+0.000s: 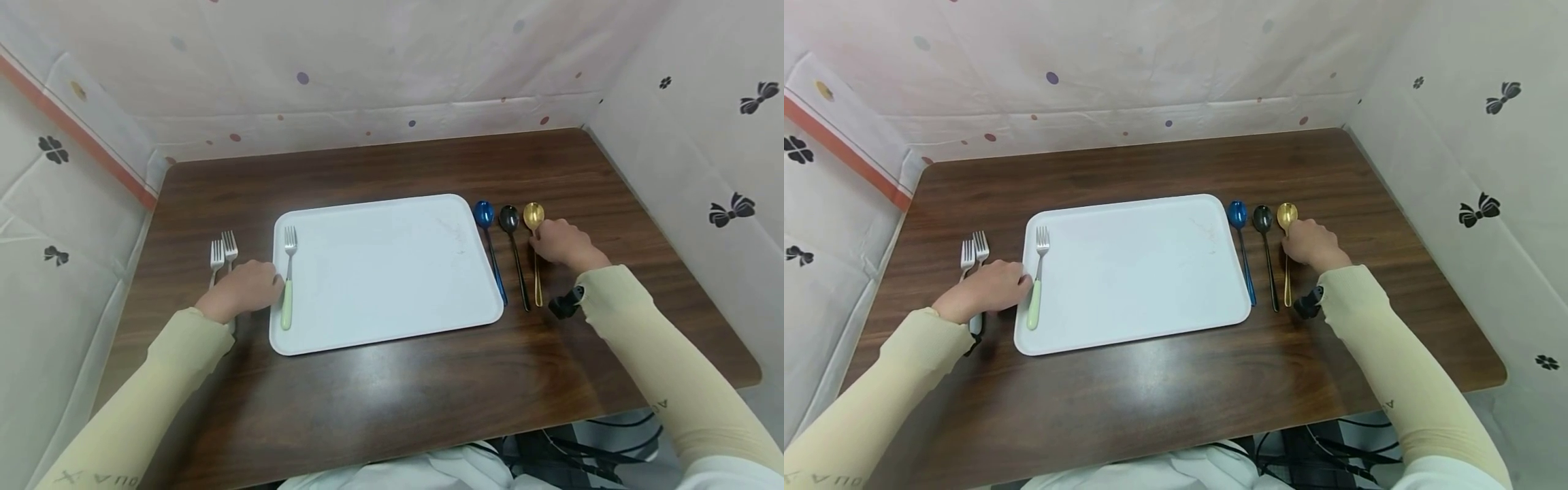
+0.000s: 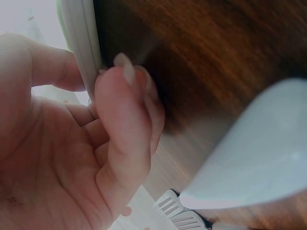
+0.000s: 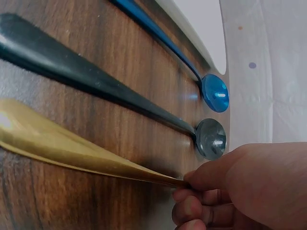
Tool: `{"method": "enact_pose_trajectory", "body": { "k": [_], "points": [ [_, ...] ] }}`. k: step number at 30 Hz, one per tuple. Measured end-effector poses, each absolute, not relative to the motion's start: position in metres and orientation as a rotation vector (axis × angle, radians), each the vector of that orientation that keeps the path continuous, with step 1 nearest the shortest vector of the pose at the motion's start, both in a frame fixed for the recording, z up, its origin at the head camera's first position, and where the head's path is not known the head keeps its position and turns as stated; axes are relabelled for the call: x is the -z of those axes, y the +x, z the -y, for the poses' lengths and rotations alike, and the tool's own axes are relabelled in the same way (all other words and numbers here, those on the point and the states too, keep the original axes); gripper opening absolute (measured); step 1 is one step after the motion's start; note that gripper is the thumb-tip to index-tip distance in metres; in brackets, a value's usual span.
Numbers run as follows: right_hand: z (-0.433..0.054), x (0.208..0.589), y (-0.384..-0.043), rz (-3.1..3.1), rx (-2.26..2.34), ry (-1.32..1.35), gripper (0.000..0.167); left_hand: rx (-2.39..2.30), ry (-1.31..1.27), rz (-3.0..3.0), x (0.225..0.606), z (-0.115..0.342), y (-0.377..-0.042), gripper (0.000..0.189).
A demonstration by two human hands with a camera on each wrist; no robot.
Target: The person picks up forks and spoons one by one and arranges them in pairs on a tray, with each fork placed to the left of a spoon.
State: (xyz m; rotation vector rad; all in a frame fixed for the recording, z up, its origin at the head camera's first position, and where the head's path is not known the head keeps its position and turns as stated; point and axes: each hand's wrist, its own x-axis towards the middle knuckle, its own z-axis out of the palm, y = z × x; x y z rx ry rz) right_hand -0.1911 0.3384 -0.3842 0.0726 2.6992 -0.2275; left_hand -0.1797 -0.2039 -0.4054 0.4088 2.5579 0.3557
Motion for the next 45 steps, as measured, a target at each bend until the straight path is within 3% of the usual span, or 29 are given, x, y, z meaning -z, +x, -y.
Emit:
{"method": "enact_pose_trajectory", "body": {
  "k": [37, 45],
  "points": [
    [-0.291, 0.359, -0.191, -2.8, 0.345, -0.11, 0.032, -0.347, 0.377, -2.552, 0.402, 0.201, -0.177, 0.033],
    [-0.275, 0.36, -0.19, -2.795, 0.369, -0.146, 0.038, -0.348, 0.376, -2.553, 0.403, 0.202, -0.178, 0.033]
  ]
}}
